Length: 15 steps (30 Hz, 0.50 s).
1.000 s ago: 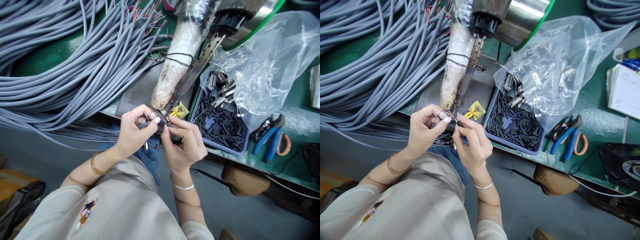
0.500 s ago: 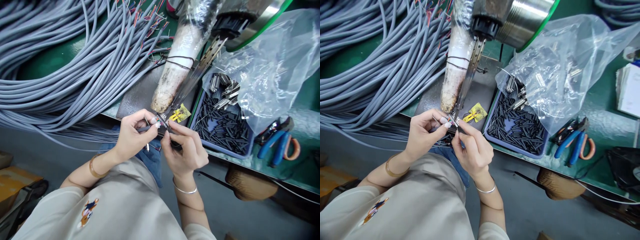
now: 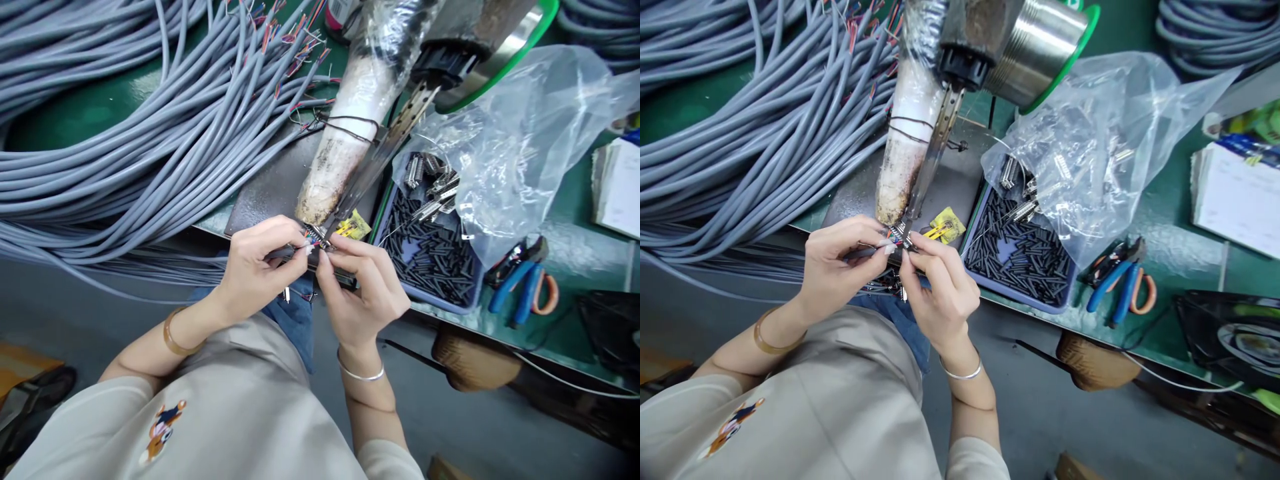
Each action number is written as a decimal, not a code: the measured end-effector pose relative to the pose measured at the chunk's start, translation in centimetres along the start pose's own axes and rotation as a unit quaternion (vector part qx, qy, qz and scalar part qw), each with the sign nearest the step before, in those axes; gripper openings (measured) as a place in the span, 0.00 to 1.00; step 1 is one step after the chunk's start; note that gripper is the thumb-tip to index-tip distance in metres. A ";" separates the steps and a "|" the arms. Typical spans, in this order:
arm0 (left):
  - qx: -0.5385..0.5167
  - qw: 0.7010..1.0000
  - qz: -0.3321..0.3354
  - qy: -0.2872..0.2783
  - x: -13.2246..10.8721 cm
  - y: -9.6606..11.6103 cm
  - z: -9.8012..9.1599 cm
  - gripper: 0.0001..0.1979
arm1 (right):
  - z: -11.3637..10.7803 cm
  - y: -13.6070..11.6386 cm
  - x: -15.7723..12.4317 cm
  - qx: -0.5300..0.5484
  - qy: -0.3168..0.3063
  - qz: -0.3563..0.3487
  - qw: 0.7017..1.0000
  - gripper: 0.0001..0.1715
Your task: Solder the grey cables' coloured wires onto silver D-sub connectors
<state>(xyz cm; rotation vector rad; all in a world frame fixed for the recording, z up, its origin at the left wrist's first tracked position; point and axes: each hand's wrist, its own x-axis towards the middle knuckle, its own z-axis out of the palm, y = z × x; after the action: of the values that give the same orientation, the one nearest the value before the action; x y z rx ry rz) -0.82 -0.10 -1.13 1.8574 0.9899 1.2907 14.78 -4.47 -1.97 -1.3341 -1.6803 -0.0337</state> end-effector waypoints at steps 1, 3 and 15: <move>0.001 1.000 0.005 0.000 0.1 0.0 0.0 0.07 | 0.0 0.0 0.1 -0.002 0.001 -0.001 1.000 0.11; 0.001 1.000 0.012 0.000 0.3 0.1 -0.1 0.07 | -0.1 -0.1 0.3 -0.007 0.006 0.000 1.000 0.11; -0.015 0.998 -0.038 -0.046 -0.4 0.0 -0.4 0.05 | -0.4 0.0 -0.5 -0.033 -0.035 -0.032 0.998 0.11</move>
<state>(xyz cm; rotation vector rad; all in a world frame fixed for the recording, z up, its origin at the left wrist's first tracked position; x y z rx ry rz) -1.31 -0.42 -1.17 1.8223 0.9786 1.1591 14.95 -5.03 -2.08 -1.3431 -1.7941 -0.0821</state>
